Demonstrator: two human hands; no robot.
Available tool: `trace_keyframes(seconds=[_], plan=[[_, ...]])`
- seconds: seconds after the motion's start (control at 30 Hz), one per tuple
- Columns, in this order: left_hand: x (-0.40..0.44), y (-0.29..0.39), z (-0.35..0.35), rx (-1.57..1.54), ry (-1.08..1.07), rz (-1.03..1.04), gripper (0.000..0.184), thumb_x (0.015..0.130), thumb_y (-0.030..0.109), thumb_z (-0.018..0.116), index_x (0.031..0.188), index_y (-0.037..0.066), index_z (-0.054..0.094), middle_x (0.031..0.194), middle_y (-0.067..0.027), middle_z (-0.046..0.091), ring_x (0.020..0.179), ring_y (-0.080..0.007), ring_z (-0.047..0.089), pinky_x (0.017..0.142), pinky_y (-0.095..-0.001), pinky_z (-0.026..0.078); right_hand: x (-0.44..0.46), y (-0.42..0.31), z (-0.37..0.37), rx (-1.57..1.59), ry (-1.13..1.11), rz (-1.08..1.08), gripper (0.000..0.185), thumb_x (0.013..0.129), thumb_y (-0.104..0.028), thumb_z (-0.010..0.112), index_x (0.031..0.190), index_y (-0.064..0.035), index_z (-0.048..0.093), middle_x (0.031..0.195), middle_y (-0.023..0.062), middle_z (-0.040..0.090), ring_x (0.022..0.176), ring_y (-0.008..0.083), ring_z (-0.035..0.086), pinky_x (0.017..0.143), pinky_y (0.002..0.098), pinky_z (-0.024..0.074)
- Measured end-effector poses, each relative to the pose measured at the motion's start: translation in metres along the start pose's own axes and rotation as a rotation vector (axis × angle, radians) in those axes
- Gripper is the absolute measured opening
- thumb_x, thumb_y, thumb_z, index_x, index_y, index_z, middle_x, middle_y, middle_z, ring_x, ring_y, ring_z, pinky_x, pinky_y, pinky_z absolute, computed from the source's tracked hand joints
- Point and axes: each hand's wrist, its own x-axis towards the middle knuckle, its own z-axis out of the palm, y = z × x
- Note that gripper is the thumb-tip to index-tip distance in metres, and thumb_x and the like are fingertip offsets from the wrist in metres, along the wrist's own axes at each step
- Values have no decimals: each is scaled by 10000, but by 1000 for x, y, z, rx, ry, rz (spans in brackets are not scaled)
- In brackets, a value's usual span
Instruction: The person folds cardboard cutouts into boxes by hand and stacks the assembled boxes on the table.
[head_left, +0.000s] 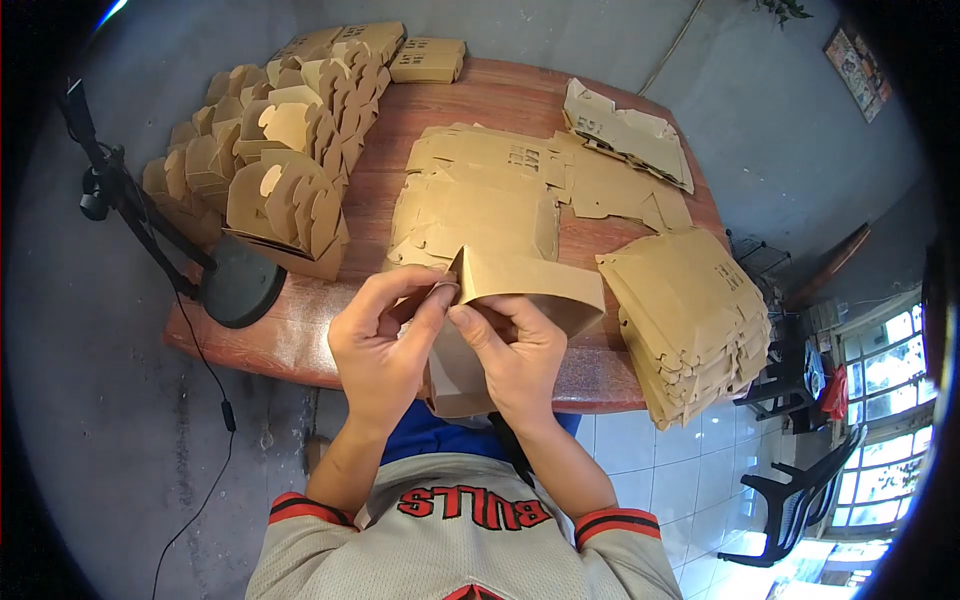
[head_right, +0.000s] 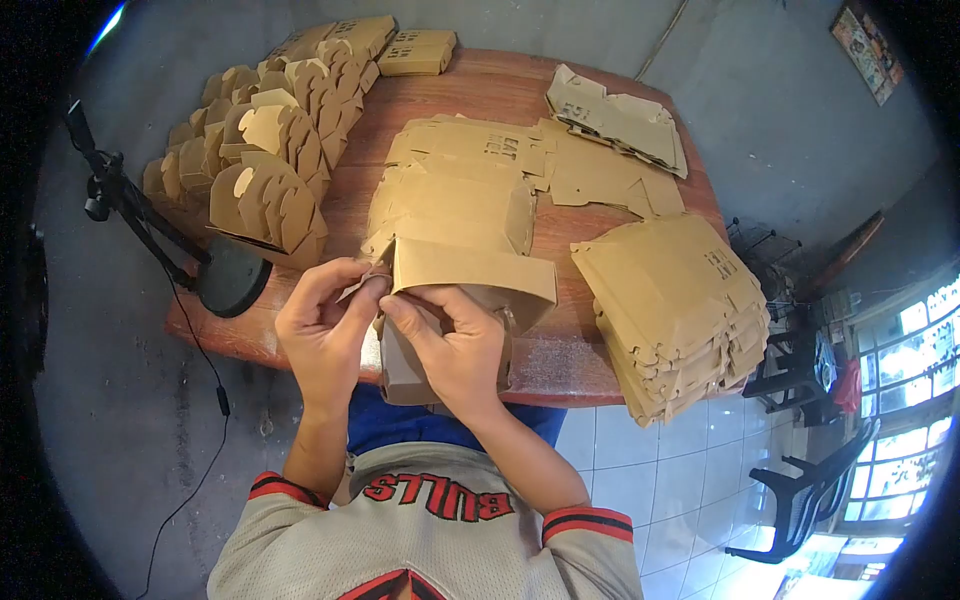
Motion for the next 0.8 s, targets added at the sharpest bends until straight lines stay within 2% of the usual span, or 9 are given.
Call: trace_keyframes(seconds=[0.33, 0.6, 0.7, 0.8], plan=[[3, 3, -3, -58, -75, -99, 210, 852, -93, 639, 1059, -86, 606, 996, -151, 685, 932, -150, 666, 807, -241, 530, 1, 1, -6, -42, 9, -3, 210, 825, -108, 763, 973, 28, 703, 936, 61, 710, 820, 87, 627, 760, 232, 503], [2, 6, -7, -84, -151, -68, 249, 854, -90, 633, 1101, -97, 602, 1006, -150, 678, 939, -157, 665, 806, -243, 531, 3, 3, -10, -2, -3, -46, 180, 807, -91, 770, 937, 23, 719, 861, 53, 712, 814, 99, 626, 759, 242, 491], [0, 1, -7, -61, -147, -38, 264, 851, -98, 629, 1113, -105, 598, 1036, -156, 671, 944, -169, 667, 820, -256, 538, 4, -1, -13, -104, 7, -48, 163, 798, -102, 774, 903, 14, 728, 854, 57, 715, 792, 110, 637, 739, 248, 491], [-4, -1, -8, 58, -123, 75, 266, 847, -108, 624, 1112, -111, 599, 1059, -162, 664, 947, -178, 668, 831, -268, 544, 4, -3, -13, -245, -29, -189, 170, 775, -106, 798, 849, 23, 716, 790, 54, 697, 719, 91, 602, 675, 235, 467]])
